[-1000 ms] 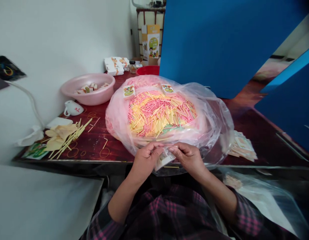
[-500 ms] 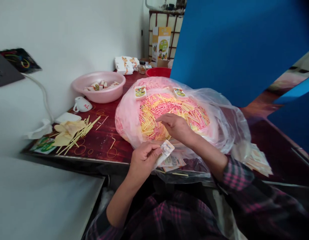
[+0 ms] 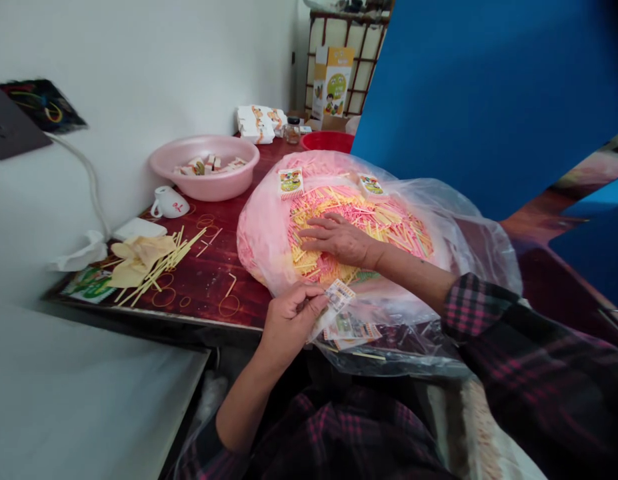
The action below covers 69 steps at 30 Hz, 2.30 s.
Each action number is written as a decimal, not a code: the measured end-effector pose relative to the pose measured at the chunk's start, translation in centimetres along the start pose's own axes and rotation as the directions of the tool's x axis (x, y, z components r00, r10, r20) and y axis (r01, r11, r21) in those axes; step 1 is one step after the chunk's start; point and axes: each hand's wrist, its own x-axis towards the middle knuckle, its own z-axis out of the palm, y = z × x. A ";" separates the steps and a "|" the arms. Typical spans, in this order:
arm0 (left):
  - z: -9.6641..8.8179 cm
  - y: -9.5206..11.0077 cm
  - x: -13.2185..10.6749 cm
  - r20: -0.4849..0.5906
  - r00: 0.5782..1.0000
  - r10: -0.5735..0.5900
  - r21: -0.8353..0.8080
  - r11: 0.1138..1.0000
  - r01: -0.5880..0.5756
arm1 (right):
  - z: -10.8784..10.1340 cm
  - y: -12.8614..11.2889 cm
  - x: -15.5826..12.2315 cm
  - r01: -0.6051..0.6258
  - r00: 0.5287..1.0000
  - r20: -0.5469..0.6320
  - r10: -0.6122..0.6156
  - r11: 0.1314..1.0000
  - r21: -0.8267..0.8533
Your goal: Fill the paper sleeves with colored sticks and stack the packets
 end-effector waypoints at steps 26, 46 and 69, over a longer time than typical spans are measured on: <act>0.5 -1.0 0.9 -0.028 0.999 -0.032 0.022 0.999 0.032 | 1.3 -0.4 0.1 -0.467 0.852 -0.129 0.508 0.847 0.255; 2.1 -0.6 1.3 -0.203 0.977 -0.066 -0.376 0.927 -0.016 | 1.6 -2.4 -3.9 -0.521 0.740 -0.237 0.629 0.759 0.390; 5.9 -0.3 0.9 -0.010 0.939 -0.342 -0.698 0.675 0.239 | -4.7 -12.9 -2.2 0.152 0.182 -0.334 0.925 0.310 0.939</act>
